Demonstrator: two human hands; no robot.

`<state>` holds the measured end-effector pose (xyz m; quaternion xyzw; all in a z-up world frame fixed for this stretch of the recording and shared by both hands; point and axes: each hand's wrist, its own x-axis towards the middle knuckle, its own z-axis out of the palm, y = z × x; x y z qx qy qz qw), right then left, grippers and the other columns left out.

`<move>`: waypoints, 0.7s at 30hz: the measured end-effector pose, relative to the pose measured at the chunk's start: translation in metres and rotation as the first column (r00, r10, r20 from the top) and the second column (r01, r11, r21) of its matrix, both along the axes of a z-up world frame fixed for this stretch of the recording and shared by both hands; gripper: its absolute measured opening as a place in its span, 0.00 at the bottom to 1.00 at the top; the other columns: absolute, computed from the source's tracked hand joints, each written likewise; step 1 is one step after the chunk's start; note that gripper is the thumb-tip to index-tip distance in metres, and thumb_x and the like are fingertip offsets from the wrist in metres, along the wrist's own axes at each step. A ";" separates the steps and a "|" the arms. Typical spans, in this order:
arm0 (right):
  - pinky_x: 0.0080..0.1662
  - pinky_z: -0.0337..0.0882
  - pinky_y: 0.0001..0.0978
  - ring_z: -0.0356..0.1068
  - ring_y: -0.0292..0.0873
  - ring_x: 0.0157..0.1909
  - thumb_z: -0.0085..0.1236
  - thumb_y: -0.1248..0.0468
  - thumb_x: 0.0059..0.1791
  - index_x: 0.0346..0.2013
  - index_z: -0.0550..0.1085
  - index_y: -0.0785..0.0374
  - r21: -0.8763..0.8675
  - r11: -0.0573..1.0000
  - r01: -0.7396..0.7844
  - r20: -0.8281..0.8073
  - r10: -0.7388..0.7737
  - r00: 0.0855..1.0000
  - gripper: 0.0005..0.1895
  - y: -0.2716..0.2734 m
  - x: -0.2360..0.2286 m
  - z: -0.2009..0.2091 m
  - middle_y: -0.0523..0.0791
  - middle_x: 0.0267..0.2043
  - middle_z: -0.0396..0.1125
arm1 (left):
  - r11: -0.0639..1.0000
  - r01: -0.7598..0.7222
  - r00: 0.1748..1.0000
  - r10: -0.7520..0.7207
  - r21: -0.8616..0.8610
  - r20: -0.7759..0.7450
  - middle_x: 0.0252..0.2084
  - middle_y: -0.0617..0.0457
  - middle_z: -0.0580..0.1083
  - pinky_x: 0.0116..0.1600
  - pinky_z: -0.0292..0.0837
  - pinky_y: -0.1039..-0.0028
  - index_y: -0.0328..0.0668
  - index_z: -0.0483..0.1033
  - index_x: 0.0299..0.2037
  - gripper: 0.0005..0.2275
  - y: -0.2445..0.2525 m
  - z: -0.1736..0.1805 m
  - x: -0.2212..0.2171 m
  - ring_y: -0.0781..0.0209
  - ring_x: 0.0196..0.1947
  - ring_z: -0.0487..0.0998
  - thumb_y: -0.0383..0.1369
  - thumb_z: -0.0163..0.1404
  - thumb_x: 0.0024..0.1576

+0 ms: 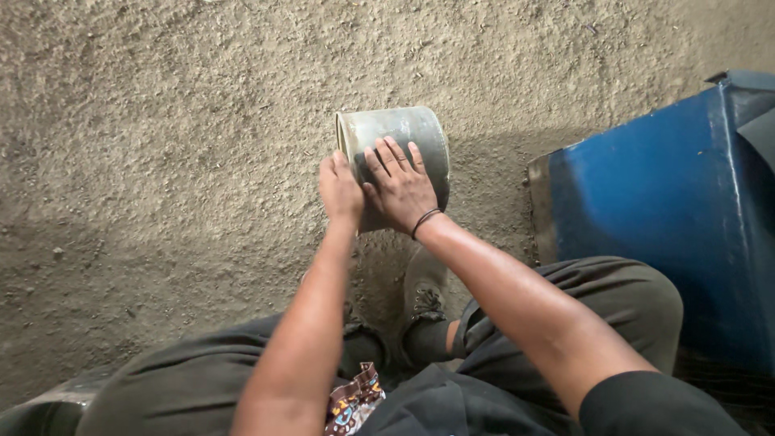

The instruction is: The person tears a piece of sandpaper and uses it to sand the exterior surface of a cylindrical metal object. The person holds the object with one hand and rubs the sandpaper against it with the other hand in a repetitive motion.

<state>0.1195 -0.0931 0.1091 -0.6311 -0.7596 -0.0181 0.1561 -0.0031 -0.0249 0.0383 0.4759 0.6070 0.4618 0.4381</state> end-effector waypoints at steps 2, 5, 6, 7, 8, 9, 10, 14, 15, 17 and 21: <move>0.73 0.42 0.57 0.51 0.57 0.77 0.46 0.52 0.55 0.71 0.62 0.58 0.014 1.000 0.003 0.021 -0.003 1.000 0.30 -0.003 -0.002 -0.001 0.58 0.73 0.55 | 0.995 0.081 0.982 -0.069 -0.065 0.176 0.40 0.43 0.77 0.47 0.72 0.59 0.30 0.76 0.46 0.22 0.010 -0.012 -0.007 0.50 0.40 0.75 0.46 0.39 0.70; 0.73 0.41 0.57 0.50 0.60 0.76 0.46 0.55 0.54 0.72 0.64 0.53 0.016 1.000 0.013 0.055 -0.014 0.998 0.30 -0.008 -0.009 0.001 0.63 0.72 0.54 | 0.971 0.132 0.923 -0.048 -0.198 0.381 0.48 0.52 0.77 0.53 0.74 0.68 0.33 0.75 0.55 0.22 0.014 -0.028 -0.007 0.60 0.47 0.78 0.47 0.41 0.68; 0.73 0.40 0.57 0.50 0.61 0.76 0.46 0.56 0.53 0.72 0.64 0.53 0.009 1.000 0.024 0.042 -0.024 0.999 0.30 -0.007 -0.012 0.002 0.63 0.72 0.54 | 0.969 0.134 0.932 -0.052 -0.209 0.358 0.46 0.51 0.78 0.52 0.74 0.68 0.31 0.76 0.53 0.23 0.012 -0.033 -0.002 0.59 0.45 0.78 0.47 0.40 0.68; 0.73 0.40 0.58 0.50 0.61 0.76 0.46 0.57 0.53 0.71 0.65 0.53 0.002 0.999 0.034 0.030 -0.034 0.999 0.30 -0.005 -0.014 0.004 0.63 0.72 0.55 | 0.966 0.136 0.941 -0.056 -0.219 0.335 0.44 0.49 0.79 0.50 0.74 0.68 0.29 0.78 0.51 0.24 0.011 -0.038 0.003 0.58 0.43 0.78 0.47 0.40 0.68; 0.74 0.40 0.58 0.51 0.60 0.76 0.46 0.59 0.53 0.71 0.65 0.52 0.001 0.999 0.039 0.065 -0.039 0.997 0.29 0.000 -0.014 0.006 0.62 0.72 0.56 | 0.978 0.122 0.954 -0.068 -0.172 0.293 0.41 0.49 0.79 0.48 0.74 0.68 0.29 0.78 0.49 0.23 0.011 -0.042 0.006 0.58 0.41 0.78 0.46 0.40 0.67; 0.75 0.40 0.59 0.52 0.58 0.77 0.45 0.60 0.53 0.71 0.66 0.52 0.000 0.999 0.044 0.100 -0.044 0.994 0.29 0.010 -0.013 0.008 0.61 0.72 0.57 | 0.986 0.111 0.965 -0.077 -0.123 0.250 0.38 0.48 0.80 0.45 0.74 0.68 0.29 0.79 0.47 0.23 0.012 -0.046 0.008 0.59 0.39 0.78 0.46 0.40 0.67; 0.76 0.41 0.60 0.54 0.57 0.77 0.45 0.61 0.54 0.71 0.66 0.51 -0.006 0.999 0.046 0.132 -0.044 0.990 0.29 0.018 -0.013 0.009 0.59 0.72 0.58 | 0.992 0.097 0.976 -0.079 -0.079 0.202 0.35 0.48 0.80 0.43 0.74 0.68 0.28 0.80 0.45 0.23 0.009 -0.050 0.009 0.59 0.36 0.78 0.46 0.39 0.67; 0.71 0.44 0.62 0.56 0.58 0.72 0.45 0.57 0.55 0.65 0.68 0.56 -0.268 0.962 0.045 -0.039 -0.057 0.998 0.24 0.068 -0.002 0.015 0.59 0.68 0.60 | 0.990 0.081 0.969 -0.051 -0.117 0.243 0.30 0.51 0.75 0.38 0.69 0.69 0.29 0.80 0.39 0.23 -0.005 -0.057 0.011 0.61 0.32 0.72 0.45 0.41 0.68; 0.70 0.45 0.62 0.56 0.57 0.71 0.45 0.57 0.54 0.64 0.69 0.56 -0.302 0.952 0.036 -0.068 -0.059 0.996 0.23 0.082 0.000 0.015 0.57 0.68 0.60 | 0.990 0.069 0.967 -0.036 -0.122 0.252 0.30 0.52 0.73 0.36 0.67 0.68 0.28 0.79 0.38 0.22 -0.010 -0.057 0.012 0.61 0.31 0.69 0.45 0.41 0.68; 0.70 0.48 0.57 0.57 0.55 0.71 0.45 0.57 0.54 0.62 0.70 0.58 -0.309 0.951 -0.013 -0.144 -0.033 0.989 0.22 0.095 0.002 0.013 0.54 0.69 0.61 | 0.994 0.056 0.944 -0.022 -0.096 0.329 0.30 0.53 0.72 0.37 0.66 0.69 0.28 0.79 0.38 0.22 -0.013 -0.056 0.012 0.63 0.32 0.68 0.44 0.42 0.68; 0.75 0.51 0.50 0.59 0.53 0.74 0.43 0.59 0.58 0.65 0.69 0.67 -0.087 0.994 -0.071 -0.214 0.051 0.976 0.23 0.057 -0.002 -0.001 0.54 0.70 0.63 | 0.990 0.095 0.952 -0.059 -0.107 0.300 0.30 0.52 0.73 0.37 0.67 0.71 0.27 0.78 0.36 0.22 -0.005 -0.057 0.013 0.63 0.31 0.70 0.43 0.42 0.68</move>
